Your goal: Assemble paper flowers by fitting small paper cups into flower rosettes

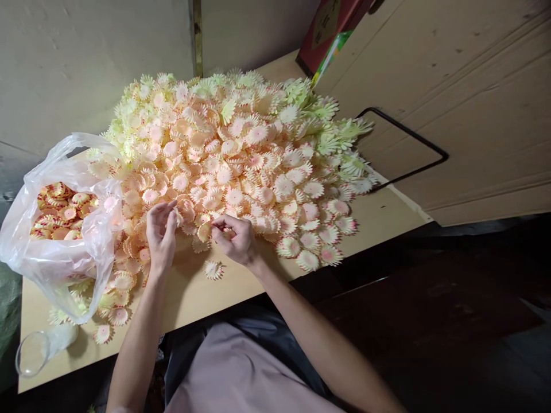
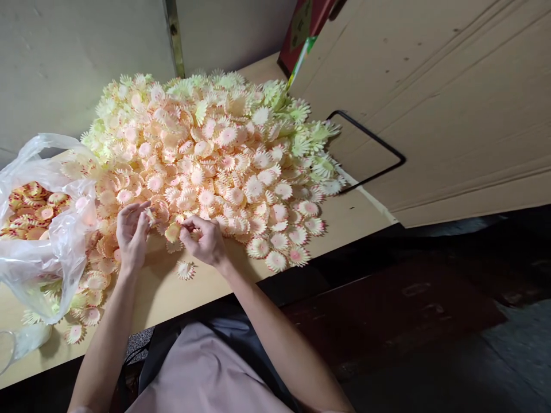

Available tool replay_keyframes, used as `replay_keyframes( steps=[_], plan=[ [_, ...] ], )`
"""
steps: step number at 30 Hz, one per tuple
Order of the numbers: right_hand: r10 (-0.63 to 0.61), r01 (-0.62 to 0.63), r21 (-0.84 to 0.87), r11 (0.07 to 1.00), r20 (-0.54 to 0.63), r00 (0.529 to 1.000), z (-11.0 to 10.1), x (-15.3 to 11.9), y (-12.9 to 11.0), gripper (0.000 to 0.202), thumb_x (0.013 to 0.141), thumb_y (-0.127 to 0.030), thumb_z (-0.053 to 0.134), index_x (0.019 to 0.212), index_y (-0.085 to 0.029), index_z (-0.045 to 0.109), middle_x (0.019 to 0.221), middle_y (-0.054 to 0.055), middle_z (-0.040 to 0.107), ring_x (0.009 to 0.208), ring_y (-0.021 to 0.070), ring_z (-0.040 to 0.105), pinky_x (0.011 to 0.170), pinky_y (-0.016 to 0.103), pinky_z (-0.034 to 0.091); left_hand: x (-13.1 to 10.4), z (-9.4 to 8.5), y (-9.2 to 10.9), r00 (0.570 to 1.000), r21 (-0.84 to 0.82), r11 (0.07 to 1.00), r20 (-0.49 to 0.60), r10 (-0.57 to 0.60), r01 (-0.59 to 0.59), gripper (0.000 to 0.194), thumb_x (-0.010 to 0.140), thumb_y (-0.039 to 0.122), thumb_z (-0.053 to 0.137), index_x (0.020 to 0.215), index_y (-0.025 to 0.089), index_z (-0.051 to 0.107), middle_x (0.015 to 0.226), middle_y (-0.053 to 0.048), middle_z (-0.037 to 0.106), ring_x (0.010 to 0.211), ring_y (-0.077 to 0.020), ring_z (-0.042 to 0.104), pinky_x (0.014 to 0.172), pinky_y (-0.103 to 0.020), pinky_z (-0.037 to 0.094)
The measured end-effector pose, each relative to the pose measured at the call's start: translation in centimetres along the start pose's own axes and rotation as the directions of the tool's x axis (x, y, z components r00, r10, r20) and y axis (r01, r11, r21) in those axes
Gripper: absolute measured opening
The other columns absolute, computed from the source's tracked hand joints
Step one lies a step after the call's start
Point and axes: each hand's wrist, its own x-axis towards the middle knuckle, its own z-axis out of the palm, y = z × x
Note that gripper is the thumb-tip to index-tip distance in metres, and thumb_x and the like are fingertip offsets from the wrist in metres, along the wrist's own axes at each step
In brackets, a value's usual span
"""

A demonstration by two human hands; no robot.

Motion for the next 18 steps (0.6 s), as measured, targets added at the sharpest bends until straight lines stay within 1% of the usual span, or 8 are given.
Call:
replay_keyframes(
  steps=[2,4,5,7,9,11,14,18],
  plan=[
    [-0.005,0.005,0.0,1.0,-0.007,1.0,0.12,0.02,-0.01,0.012,0.08,-0.025,0.055,0.072,-0.018,0.06,0.063,0.0,0.063,0.055,0.0111,0.053,0.051,0.022,0.039,-0.1,0.11,0.37,0.997,0.075,0.996,0.059,0.049,-0.053,0.03,0.087,0.037,0.063,0.112,0.021,0.06,0.126,-0.012,0.063,0.119,-0.0224,0.058,0.097,-0.037,0.049],
    [-0.008,0.008,0.0,1.0,-0.008,1.0,0.18,0.03,-0.01,0.012,0.081,-0.025,0.056,0.074,-0.017,0.062,0.064,0.001,0.065,0.055,0.0114,0.055,0.052,0.022,0.041,-0.23,0.13,0.53,0.989,0.111,0.988,0.119,0.092,-0.105,0.027,0.087,0.036,0.062,0.108,0.02,0.066,0.124,-0.012,0.063,0.12,-0.0231,0.057,0.095,-0.034,0.048],
    [-0.013,0.013,-0.002,1.0,-0.002,1.0,0.2,0.02,0.0,0.012,0.081,-0.025,0.057,0.075,-0.017,0.063,0.064,0.001,0.065,0.055,0.0115,0.056,0.053,0.022,0.042,-0.28,0.07,0.48,0.983,0.113,0.986,0.148,0.105,-0.123,0.026,0.085,0.036,0.065,0.105,0.02,0.068,0.119,-0.011,0.064,0.115,-0.0224,0.059,0.092,-0.033,0.049],
    [-0.039,0.039,-0.006,0.999,0.015,0.999,0.24,0.0,0.03,0.011,0.081,-0.025,0.058,0.076,-0.017,0.064,0.064,0.001,0.066,0.055,0.0115,0.057,0.054,0.022,0.044,-0.36,-0.15,0.21,0.973,0.104,0.987,0.21,0.095,-0.119,0.03,0.077,0.034,0.074,0.103,0.02,0.069,0.103,-0.009,0.067,0.097,-0.0192,0.063,0.083,-0.03,0.05],
    [-0.065,0.065,-0.002,0.998,0.022,0.998,0.3,-0.03,0.07,0.011,0.082,-0.024,0.059,0.077,-0.017,0.065,0.065,0.002,0.068,0.056,0.012,0.059,0.054,0.023,0.045,-0.46,-0.36,-0.12,0.963,0.118,0.99,0.266,0.044,-0.078,0.039,0.067,0.032,0.082,0.103,0.02,0.07,0.089,-0.005,0.067,0.082,-0.0159,0.062,0.075,-0.028,0.05],
    [-0.071,0.071,0.005,0.997,0.017,0.997,0.36,-0.06,0.09,0.011,0.082,-0.024,0.059,0.078,-0.016,0.066,0.068,0.003,0.069,0.057,0.0125,0.061,0.055,0.023,0.046,-0.59,-0.47,-0.32,0.956,0.171,0.984,0.294,-0.012,-0.04,0.035,0.063,0.031,0.085,0.094,0.019,0.072,0.081,-0.003,0.067,0.073,-0.0139,0.06,0.069,-0.026,0.048],
    [-0.053,0.053,0.016,0.998,0.006,0.999,0.36,-0.08,0.08,0.012,0.083,-0.023,0.058,0.079,-0.017,0.067,0.071,0.003,0.07,0.06,0.0127,0.062,0.056,0.023,0.046,-0.71,-0.45,-0.28,0.952,0.252,0.968,0.298,-0.066,-0.012,0.023,0.067,0.033,0.082,0.081,0.017,0.072,0.076,-0.003,0.068,0.066,-0.0125,0.058,0.061,-0.024,0.045],
    [-0.044,0.043,0.042,0.998,0.025,0.999,0.25,-0.1,0.05,0.014,0.086,-0.025,0.058,0.081,-0.017,0.068,0.072,0.002,0.07,0.062,0.0125,0.062,0.06,0.023,0.048,-0.67,-0.34,-0.12,0.952,0.303,0.953,0.297,-0.072,-0.022,0.02,0.073,0.035,0.077,0.079,0.016,0.074,0.074,-0.005,0.07,0.064,-0.0136,0.06,0.06,-0.025,0.045]
  ],
)
